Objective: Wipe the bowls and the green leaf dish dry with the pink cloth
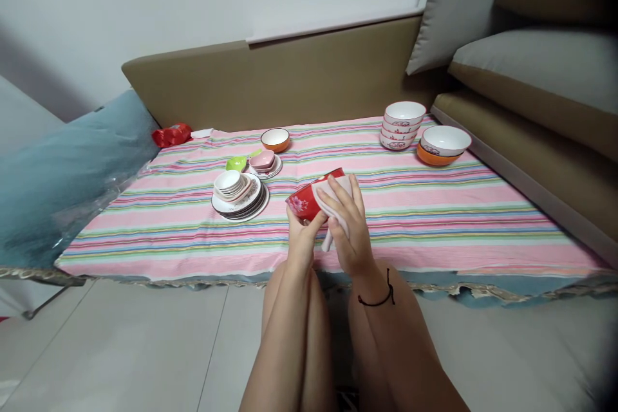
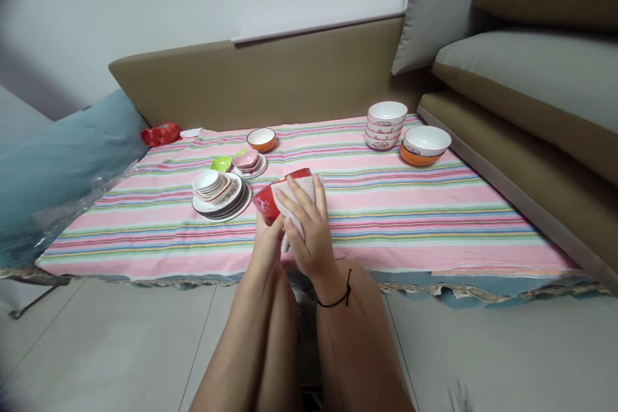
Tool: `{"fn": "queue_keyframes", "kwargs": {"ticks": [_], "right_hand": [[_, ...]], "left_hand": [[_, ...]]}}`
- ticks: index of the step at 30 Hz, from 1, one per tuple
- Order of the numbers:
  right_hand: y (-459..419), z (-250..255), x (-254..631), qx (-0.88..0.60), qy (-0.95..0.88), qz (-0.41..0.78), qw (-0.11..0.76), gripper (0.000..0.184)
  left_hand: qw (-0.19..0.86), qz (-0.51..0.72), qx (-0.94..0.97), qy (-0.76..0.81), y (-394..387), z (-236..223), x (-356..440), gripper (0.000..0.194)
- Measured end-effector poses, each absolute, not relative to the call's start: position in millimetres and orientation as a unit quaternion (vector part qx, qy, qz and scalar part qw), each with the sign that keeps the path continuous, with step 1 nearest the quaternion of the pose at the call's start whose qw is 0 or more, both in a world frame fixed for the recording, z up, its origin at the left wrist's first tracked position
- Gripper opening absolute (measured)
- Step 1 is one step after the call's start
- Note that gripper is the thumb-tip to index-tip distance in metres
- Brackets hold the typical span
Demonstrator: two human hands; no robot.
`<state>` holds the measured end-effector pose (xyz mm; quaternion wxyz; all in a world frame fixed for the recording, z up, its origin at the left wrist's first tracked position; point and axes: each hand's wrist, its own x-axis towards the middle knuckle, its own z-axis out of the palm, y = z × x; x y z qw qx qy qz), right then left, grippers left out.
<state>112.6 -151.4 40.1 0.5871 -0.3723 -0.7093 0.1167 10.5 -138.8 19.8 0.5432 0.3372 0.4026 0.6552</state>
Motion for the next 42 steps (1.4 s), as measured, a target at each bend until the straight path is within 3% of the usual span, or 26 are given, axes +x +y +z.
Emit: {"fn": "queue_keyframes", "kwargs": {"ticks": [6, 12, 18, 25, 33, 42], "right_hand": [[-148, 37, 111, -0.413, -0.621, 0.126, 0.654, 0.045], [-151, 37, 112, -0.400, -0.637, 0.096, 0.652, 0.043], [-152, 38, 113, -0.402, -0.616, 0.074, 0.674, 0.042], [-156, 38, 112, -0.399, -0.641, 0.075, 0.651, 0.044], [-159, 41, 116, -0.375, -0.672, 0.075, 0.634, 0.042], [-160, 41, 115, -0.361, -0.656, 0.062, 0.660, 0.043]], "left_hand": [[0.548, 0.637, 0.369, 0.398, -143, 24, 11, 0.072], [0.518, 0.646, 0.373, 0.418, -144, 27, 11, 0.097], [0.479, 0.659, 0.401, 0.420, -147, 33, 12, 0.108], [0.404, 0.678, 0.448, 0.420, -148, 33, 10, 0.106], [0.442, 0.688, 0.424, 0.388, -149, 34, 11, 0.109], [0.411, 0.693, 0.452, 0.383, -152, 35, 12, 0.109]]}}
